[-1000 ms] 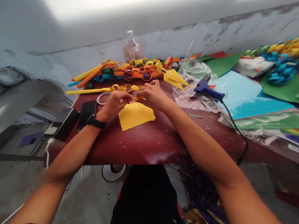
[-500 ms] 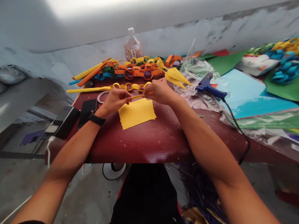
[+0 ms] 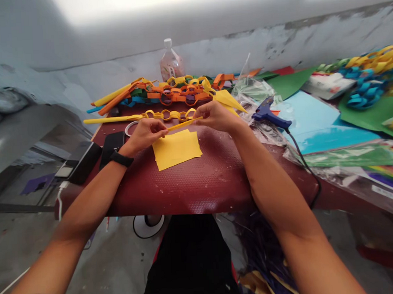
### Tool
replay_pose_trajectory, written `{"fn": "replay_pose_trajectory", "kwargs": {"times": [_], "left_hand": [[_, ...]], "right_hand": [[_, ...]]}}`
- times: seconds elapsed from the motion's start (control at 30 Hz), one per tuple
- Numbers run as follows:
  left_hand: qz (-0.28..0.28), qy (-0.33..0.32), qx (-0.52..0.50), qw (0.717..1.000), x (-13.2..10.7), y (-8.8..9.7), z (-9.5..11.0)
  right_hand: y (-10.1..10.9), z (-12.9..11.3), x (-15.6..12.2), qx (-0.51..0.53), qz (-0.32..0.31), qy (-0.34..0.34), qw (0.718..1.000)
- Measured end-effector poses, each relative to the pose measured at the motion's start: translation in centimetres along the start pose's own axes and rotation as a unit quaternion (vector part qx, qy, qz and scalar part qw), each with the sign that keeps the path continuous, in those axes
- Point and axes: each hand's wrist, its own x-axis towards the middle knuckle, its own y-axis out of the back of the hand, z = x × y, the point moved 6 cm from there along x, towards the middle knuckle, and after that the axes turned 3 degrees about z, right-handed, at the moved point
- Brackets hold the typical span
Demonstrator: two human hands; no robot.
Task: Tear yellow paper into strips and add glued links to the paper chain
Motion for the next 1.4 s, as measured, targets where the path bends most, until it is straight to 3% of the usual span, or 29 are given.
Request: {"fn": "replay_pose_trajectory", "kwargs": {"times": [0.2,0.53,1.0,1.1,1.27,1.4], "left_hand": [[-0.005,-0.003,-0.084,0.996,0.1,-1.6,-0.2],[0.009,0.006,-0.159,0.987,0.0,-2.2,0.5],[0.000,0.014,-0.164,0.986,-0.1,-2.2,1.4],[0.024,0.008,-0.173,0.985,0.0,-2.0,1.8],[0.050,0.015,-0.188,0.981,-0.1,-1.9,2.5],[0.045,0.027,-0.200,0.978,-0.2,-2.0,2.5]], "right_hand": [[-1.6,-1.7,0.1,0.109,0.019,0.032,0.993],[-2.1,-2.8,0.2,0.103,0.060,0.087,0.989],[-2.6,-2.1,0.5,0.244,0.096,0.025,0.965],[-3.9,-2.3,0.2,0.307,0.107,-0.008,0.946],[-7.3,-3.3,-0.1,0.343,0.033,-0.065,0.936],[-6.9,-3.3,0.2,0.320,0.061,-0.073,0.943]]}}
